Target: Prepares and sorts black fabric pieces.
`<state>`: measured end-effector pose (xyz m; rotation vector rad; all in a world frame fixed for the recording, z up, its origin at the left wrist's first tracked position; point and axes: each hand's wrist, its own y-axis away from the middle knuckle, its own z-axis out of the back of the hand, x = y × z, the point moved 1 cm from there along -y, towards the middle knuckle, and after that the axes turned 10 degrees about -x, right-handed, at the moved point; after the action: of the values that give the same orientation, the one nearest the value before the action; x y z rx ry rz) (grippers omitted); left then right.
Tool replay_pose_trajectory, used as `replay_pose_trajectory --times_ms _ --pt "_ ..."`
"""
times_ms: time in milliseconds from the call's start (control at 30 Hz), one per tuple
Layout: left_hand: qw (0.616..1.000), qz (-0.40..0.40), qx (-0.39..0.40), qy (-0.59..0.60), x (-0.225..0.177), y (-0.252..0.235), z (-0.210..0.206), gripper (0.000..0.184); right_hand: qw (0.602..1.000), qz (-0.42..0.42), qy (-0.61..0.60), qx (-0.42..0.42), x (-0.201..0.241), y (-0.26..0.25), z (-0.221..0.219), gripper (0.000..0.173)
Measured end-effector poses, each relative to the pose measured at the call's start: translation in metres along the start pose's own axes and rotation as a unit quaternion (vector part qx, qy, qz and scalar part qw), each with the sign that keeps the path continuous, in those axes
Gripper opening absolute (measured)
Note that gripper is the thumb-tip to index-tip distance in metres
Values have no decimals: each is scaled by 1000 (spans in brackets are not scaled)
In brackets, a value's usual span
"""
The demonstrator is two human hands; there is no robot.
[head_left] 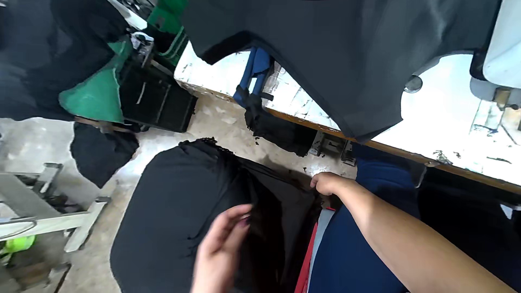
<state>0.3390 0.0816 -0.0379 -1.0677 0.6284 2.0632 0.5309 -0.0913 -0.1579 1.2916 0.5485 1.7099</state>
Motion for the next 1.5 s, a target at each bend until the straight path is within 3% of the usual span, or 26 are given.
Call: replay_pose_trajectory --times_ms 100,200,300,400,467,533,700,867,967,1033,1100,1200,1267,1333,1433,1500 --pt "978 -43 -137 -151 15 5 69 33 1000 5 11 11 3 2 2 41" --pt "942 -88 -187 -266 4 4 60 40 1000 5 9 4 0 -1 -1 40" --pt "961 -122 -46 -243 -18 -1 -29 40 1000 1 8 -6 -2 -1 -3 39" --pt "929 -149 95 -325 -13 -15 -109 40 1000 -11 15 -16 0 8 3 39" --pt "903 -157 124 -381 -6 -20 -129 38 999 -9 21 -23 -1 10 5 36" --pt "906 -153 113 -378 -4 -21 -127 31 999 -8 24 -23 -2 7 7 36" --pt "961 -59 97 -253 -2 -22 -108 26 1000 -9 12 -18 -3 2 4 38" --pt "982 2 107 -157 -4 -23 -95 26 1000 -14 -2 -20 -4 2 5 38" --pt "992 -30 98 -72 -9 -17 -61 29 1000 -11 -2 -13 -2 0 4 38" --pt "996 -56 58 -36 -11 -12 -11 31 1000 -7 -5 -14 -2 -1 3 38" --pt "991 -79 -44 -96 -7 -6 50 30 1000 -7 -8 -14 -1 -1 3 38" --pt "926 -120 -190 -302 -2 -3 93 31 1000 -4 -5 -12 -1 -3 1 38" --pt "939 -131 -157 -278 -15 -2 64 35 1000 1 2 -12 1 -4 -1 37" --pt "958 -138 -56 -246 -28 -2 -1 38 1000 0 8 -11 2 -1 -2 37" --pt "931 -131 106 -324 -18 -13 -92 43 1000 -12 12 -17 2 7 2 39" --pt "912 -133 134 -365 -7 -19 -117 39 999 -5 15 -28 0 10 4 36"
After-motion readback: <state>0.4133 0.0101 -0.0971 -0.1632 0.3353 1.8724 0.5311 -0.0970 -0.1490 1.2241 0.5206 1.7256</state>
